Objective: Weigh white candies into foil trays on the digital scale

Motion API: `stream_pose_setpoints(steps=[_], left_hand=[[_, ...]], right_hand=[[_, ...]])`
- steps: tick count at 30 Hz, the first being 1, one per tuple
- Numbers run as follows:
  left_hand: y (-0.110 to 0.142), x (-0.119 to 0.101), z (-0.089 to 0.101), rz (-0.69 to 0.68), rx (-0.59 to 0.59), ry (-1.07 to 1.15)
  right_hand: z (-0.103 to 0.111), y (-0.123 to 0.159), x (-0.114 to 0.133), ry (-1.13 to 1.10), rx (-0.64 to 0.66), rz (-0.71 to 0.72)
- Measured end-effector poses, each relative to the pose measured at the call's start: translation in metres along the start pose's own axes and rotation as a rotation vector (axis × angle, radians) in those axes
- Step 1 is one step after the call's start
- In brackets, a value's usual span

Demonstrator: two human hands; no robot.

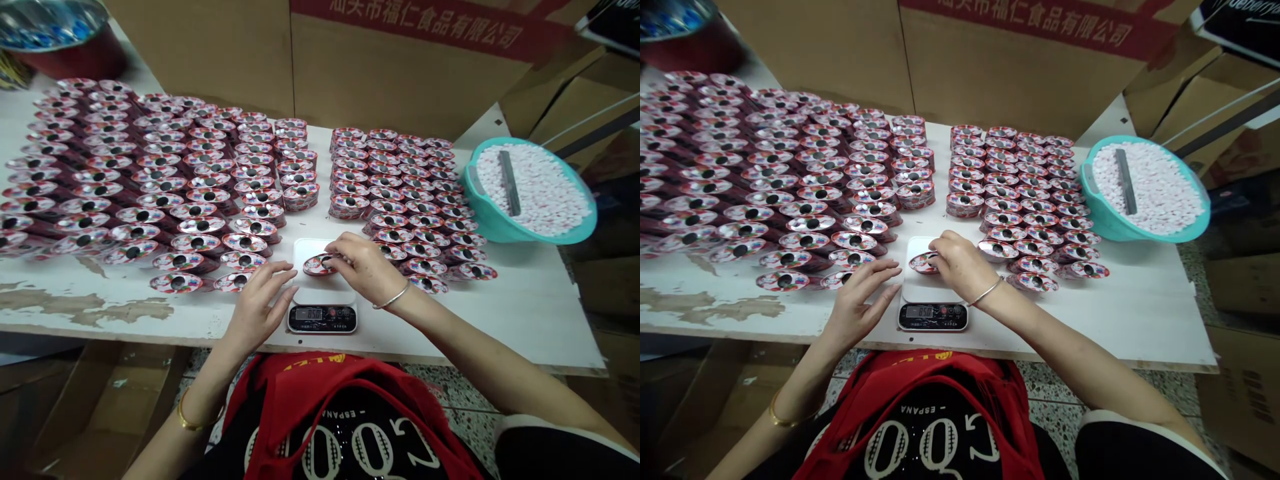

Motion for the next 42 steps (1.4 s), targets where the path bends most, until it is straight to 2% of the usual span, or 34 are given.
stream_pose_setpoints(steps=[3,5,10,13,17,21,25,28,34,38,40,42], left_hand=[[0.000,0.001,0.001,0.010,0.003,-0.003],[0.001,0.001,0.002,0.013,-0.002,-0.008],[0.000,0.004,0.004,0.035,-0.018,-0.011],[-0.001,0.005,0.004,0.046,-0.008,-0.004],[-0.006,0.004,0.004,0.040,0.008,-0.002],[-0.021,-0.003,-0.001,-0.009,0.053,-0.046],[-0.046,-0.014,-0.021,-0.129,0.240,-0.166],[-0.074,-0.016,-0.039,-0.223,0.375,-0.287],[-0.146,-0.003,-0.069,-0.296,0.335,-0.394],[-0.167,0.007,-0.092,-0.326,0.375,-0.461],[-0.170,0.013,-0.092,-0.325,0.366,-0.476],[-0.173,0.023,-0.081,-0.290,0.299,-0.492]], right_hand=[[0.005,-0.001,0.000,-0.099,-0.060,-0.012],[0.013,0.001,-0.002,-0.257,-0.111,-0.066],[0.029,0.020,-0.018,-0.872,-0.132,-0.415],[0.033,0.040,-0.026,-1.066,-0.173,-0.545],[0.028,0.066,-0.036,-1.114,-0.201,-0.631],[0.012,0.084,-0.041,-1.106,-0.215,-0.670],[-0.017,0.095,-0.040,-1.150,-0.134,-0.721],[-0.039,0.099,-0.036,-1.228,-0.072,-0.752],[-0.059,0.104,-0.033,-1.316,-0.072,-0.755],[-0.062,0.107,-0.036,-1.299,-0.063,-0.757],[-0.062,0.109,-0.041,-1.284,-0.066,-0.760],[-0.061,0.111,-0.049,-1.275,-0.088,-0.776]])
Point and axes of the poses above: each hand's wrist, its own y-axis away from the middle knuckle, its own z-axis out of the back of the hand, x = y × z, the point moved 4 cm from there along -y, towards the middle knuckle, and after that the axes turned 1 degree about -z, right-handed, at the moved point
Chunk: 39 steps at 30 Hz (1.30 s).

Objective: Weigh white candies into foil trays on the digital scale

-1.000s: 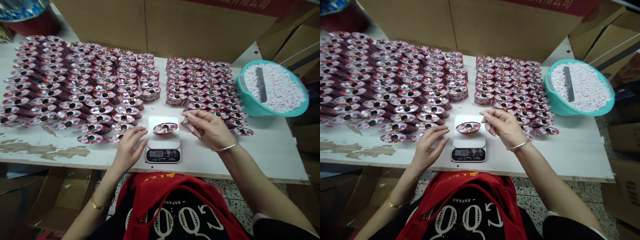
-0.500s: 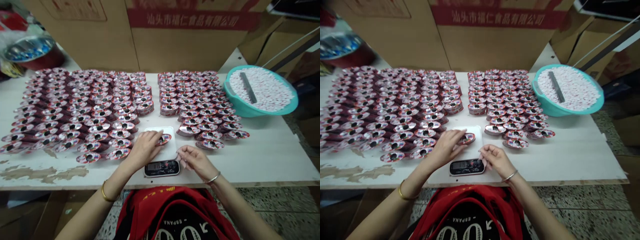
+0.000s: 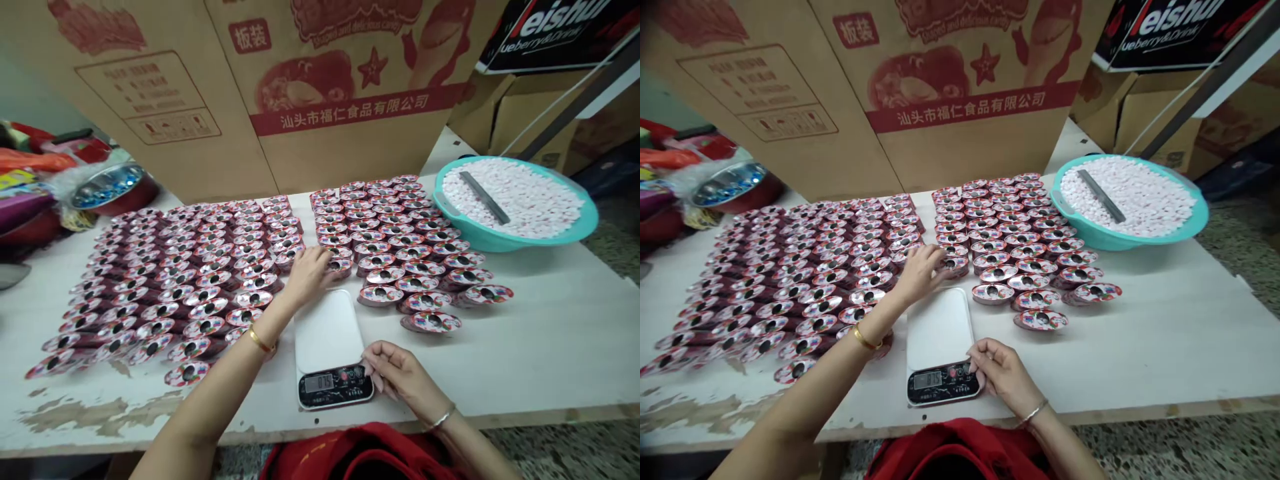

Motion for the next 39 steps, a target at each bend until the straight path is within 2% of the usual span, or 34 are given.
stream_pose_setpoints(steps=[4,6,8,10,12,15,17,20,22,26,30,34,36,39], left_hand=[[0.010,0.042,0.013,0.226,-0.129,-0.166],[0.013,0.056,0.013,0.253,-0.108,-0.231],[0.014,0.060,0.012,0.226,-0.063,-0.236],[0.018,0.055,0.018,0.205,-0.043,-0.218],[0.027,0.041,0.032,0.175,-0.039,-0.167],[0.046,0.007,0.056,0.066,0.008,-0.025],[0.061,-0.020,0.066,-0.016,0.076,0.046],[0.080,-0.052,0.063,-0.055,0.165,0.078],[0.088,-0.062,0.055,-0.033,0.195,0.097],[0.101,-0.059,0.050,0.001,0.127,0.196],[0.122,-0.040,0.068,0.096,-0.040,0.251],[0.150,-0.026,0.081,0.213,-0.145,0.310],[0.164,-0.022,0.081,0.263,-0.152,0.332],[0.181,-0.020,0.079,0.305,-0.182,0.358]], right_hand=[[0.018,-0.005,-0.001,-0.037,-0.123,0.021],[0.024,-0.008,-0.003,-0.055,-0.165,0.030],[0.027,-0.009,-0.006,-0.080,-0.177,0.031],[0.027,-0.009,-0.007,-0.116,-0.183,0.029],[0.028,-0.005,-0.008,-0.151,-0.206,0.028],[0.029,0.003,-0.005,-0.178,-0.228,0.021],[0.029,0.007,-0.002,-0.173,-0.218,0.015],[0.027,0.011,0.003,-0.128,-0.181,0.005],[0.025,0.012,0.009,-0.089,-0.152,0.020],[0.017,0.011,0.024,0.018,-0.068,0.084],[0.003,0.010,0.049,0.255,0.003,0.152],[-0.021,0.006,0.087,0.588,0.010,0.366],[-0.036,0.002,0.104,0.774,0.006,0.483],[-0.054,-0.005,0.119,0.964,0.023,0.573]])
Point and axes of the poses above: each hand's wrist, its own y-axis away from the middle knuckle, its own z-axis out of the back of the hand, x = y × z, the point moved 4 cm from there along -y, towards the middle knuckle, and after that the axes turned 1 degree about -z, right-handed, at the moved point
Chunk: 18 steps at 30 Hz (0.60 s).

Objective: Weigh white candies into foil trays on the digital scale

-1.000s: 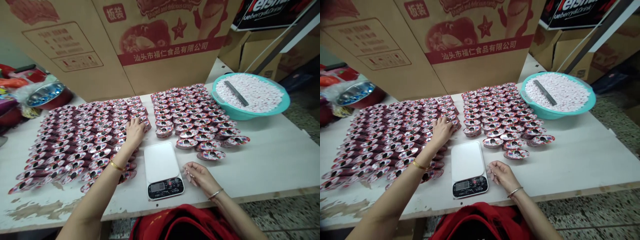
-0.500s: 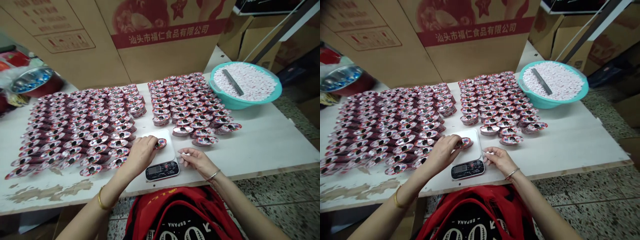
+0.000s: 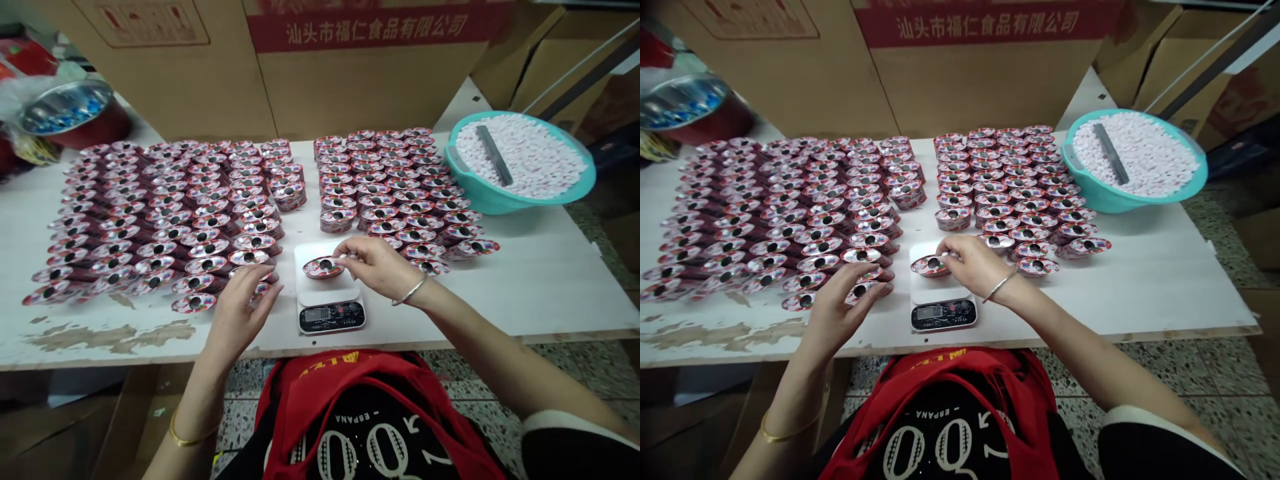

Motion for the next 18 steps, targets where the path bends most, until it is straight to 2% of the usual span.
stream_pose_setpoints(steps=[4,8,14,18], left_hand=[[0.015,0.008,0.000,0.038,-0.045,0.028],[0.024,0.013,-0.006,0.063,-0.023,0.079],[0.029,0.016,-0.016,0.074,0.004,0.109],[0.030,0.019,-0.020,0.065,0.014,0.110]], right_hand=[[-0.005,-0.012,0.007,0.154,0.022,0.019],[-0.015,-0.019,0.009,0.314,0.093,0.009],[-0.032,-0.026,0.015,0.502,0.222,-0.001],[-0.035,-0.028,0.019,0.547,0.260,-0.040]])
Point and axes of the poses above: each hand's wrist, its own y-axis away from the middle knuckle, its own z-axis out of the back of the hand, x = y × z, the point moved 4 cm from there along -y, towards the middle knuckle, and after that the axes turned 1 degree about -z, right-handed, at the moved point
